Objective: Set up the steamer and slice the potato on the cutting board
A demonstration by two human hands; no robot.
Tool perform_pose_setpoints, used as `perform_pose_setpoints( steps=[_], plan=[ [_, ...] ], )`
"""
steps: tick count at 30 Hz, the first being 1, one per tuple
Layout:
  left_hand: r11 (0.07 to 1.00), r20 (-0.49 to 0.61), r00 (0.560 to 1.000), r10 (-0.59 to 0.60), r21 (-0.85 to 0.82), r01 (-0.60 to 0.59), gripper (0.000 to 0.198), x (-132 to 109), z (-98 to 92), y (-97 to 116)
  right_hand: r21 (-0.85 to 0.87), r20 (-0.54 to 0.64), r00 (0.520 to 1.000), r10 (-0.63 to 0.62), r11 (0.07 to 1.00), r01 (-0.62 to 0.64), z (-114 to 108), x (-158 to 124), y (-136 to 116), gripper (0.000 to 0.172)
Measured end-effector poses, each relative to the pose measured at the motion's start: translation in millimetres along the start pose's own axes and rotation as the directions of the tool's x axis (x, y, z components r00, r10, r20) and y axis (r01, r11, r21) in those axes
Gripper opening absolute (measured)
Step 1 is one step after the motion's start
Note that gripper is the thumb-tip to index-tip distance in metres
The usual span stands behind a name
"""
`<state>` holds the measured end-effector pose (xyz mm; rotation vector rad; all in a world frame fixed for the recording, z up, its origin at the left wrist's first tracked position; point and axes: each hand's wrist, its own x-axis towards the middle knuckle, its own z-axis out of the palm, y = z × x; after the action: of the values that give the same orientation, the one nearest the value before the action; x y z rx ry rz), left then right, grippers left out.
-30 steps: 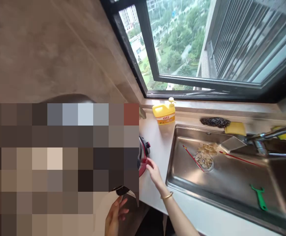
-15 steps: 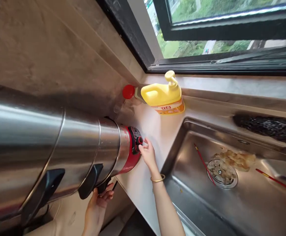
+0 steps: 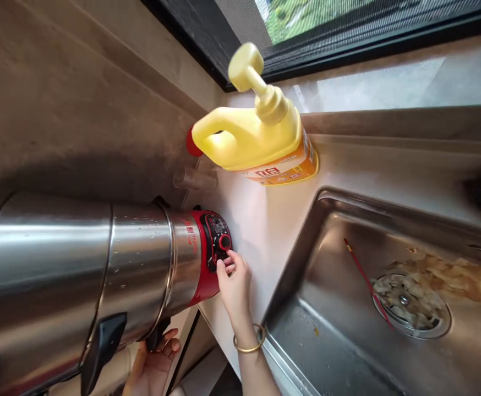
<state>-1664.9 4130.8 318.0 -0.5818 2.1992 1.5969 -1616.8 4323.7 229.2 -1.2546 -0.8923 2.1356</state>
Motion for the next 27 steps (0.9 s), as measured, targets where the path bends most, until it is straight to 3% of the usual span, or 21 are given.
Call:
perform_pose_setpoints(
  steps=[13,27],
  plan=[
    [0.997,-0.09,0.995,0.044,0.063,-0.039,0.046,-1,-1.5,0,0.192,0.007,0.995,0.104,0.976,-0.103,9,1,-9,0.035],
    [0.994,-0.134,0.986,0.099,0.062,-0.092,0.049,1,-0.5,1,0.158,0.021,0.998,0.065,0.985,-0.068,8,3,-9,0.045]
  ],
)
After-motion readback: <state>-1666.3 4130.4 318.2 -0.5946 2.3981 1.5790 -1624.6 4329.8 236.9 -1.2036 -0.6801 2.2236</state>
